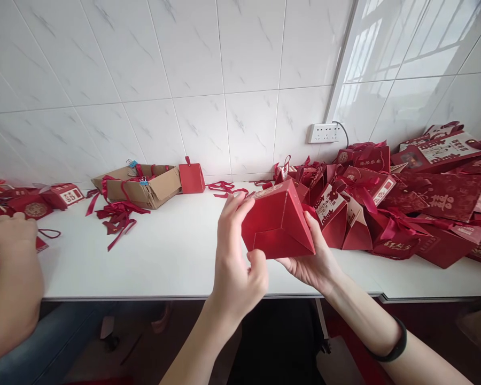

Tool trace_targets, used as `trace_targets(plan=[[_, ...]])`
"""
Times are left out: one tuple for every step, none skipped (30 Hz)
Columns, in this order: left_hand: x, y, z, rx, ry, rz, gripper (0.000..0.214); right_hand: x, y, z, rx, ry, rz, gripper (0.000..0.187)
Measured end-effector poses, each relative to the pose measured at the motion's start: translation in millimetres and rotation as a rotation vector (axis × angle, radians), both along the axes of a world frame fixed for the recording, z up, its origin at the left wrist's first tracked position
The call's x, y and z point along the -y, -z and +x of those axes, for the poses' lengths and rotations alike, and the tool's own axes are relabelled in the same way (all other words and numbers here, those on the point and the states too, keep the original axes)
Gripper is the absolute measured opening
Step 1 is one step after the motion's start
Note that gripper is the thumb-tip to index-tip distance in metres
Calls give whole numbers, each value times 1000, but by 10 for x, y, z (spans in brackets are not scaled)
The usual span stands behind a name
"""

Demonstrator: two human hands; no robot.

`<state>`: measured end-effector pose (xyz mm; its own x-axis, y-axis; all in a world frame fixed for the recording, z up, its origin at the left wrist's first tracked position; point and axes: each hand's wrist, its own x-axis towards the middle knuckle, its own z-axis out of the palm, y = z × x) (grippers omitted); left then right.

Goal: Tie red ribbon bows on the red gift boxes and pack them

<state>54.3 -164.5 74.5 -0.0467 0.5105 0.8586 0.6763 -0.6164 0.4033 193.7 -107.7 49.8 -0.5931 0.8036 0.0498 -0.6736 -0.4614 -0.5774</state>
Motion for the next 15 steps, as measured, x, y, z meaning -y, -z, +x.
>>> trace_targets(plan=[[27,20,23,-55,-28,29,63,-4,2,3,-6,-5,-6,40],[70,48,58,-124,-55,55,62,-7,4,7,-11,-9,-15,40],[131,86,102,-197,-72,69,58,-9,3,11,-20,-8,-26,40],[208,132,151,-264,-57,85,51,-12,0,15,-35,4,-36,39],[297,185,199,-313,-11,106,41,-14,-5,18,-53,21,-45,37],[389,241,237,-334,54,128,31,-18,-11,20,-66,38,-56,35],[474,293,260,-327,126,162,23,-22,-19,21,-72,55,-69,34],[540,333,263,-287,181,185,21,-27,-26,21,-69,65,-84,33],[576,352,242,-219,216,208,22,-31,-33,18,-58,71,-101,34],[573,345,195,-141,232,218,23,-33,-39,15,-42,73,-118,35],[527,304,120,-45,226,232,24,-33,-43,13,-27,79,-136,35],[440,227,11,55,206,262,25,-30,-45,12,-13,92,-155,34],[318,113,-133,154,181,272,28,-24,-46,15,1,108,-176,33],[175,-37,-317,278,146,358,31,-18,-44,23,14,129,-200,32],[28,-216,-537,399,136,403,35,-14,-42,37,28,152,-224,30]])
